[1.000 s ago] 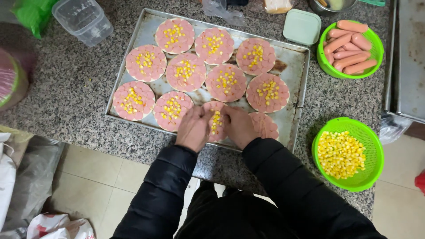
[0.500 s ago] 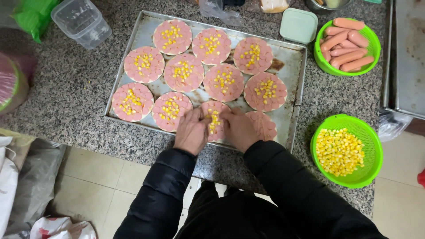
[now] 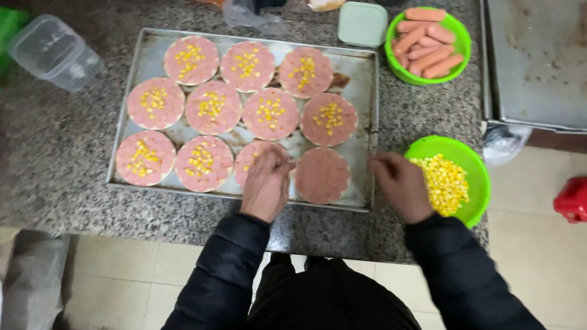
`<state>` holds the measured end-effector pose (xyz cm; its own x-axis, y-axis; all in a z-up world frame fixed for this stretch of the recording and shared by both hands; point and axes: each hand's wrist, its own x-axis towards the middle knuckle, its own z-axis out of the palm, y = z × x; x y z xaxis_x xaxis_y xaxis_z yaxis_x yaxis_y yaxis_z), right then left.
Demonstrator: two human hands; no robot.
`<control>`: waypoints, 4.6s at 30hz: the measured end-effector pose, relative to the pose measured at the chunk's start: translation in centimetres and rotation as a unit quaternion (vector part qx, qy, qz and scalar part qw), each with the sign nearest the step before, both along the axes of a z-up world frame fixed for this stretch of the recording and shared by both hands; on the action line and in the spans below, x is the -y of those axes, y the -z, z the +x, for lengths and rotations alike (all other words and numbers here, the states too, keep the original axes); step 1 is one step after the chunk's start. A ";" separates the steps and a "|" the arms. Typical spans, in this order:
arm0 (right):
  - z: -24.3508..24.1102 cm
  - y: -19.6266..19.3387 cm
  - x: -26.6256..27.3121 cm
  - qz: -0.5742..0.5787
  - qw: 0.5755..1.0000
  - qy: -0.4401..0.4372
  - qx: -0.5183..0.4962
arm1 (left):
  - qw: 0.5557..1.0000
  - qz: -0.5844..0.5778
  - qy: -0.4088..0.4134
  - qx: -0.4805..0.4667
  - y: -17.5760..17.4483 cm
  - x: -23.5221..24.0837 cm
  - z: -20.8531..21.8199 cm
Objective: The person places corn kernels by hand onto round slices of ham arranged on a metal baking tray. The person repeatedly reaches into a green colander to grab corn and distributes it over the ham slices.
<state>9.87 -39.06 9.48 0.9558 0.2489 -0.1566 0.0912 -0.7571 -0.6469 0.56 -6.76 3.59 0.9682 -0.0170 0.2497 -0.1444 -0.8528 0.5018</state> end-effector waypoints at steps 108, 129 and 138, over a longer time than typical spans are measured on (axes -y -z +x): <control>3.4 4.2 7.2 -0.196 0.972 -0.021 -0.126 | 0.870 -0.369 0.117 -0.304 -1.4 24.1 4.5; 4.4 5.2 13.3 -0.073 0.985 0.078 -0.135 | 0.928 -0.229 0.140 -0.257 0.7 19.2 3.9; 1.6 -2.5 8.7 0.344 0.841 0.294 -0.297 | 0.933 -0.285 0.078 -0.208 -0.7 16.2 4.2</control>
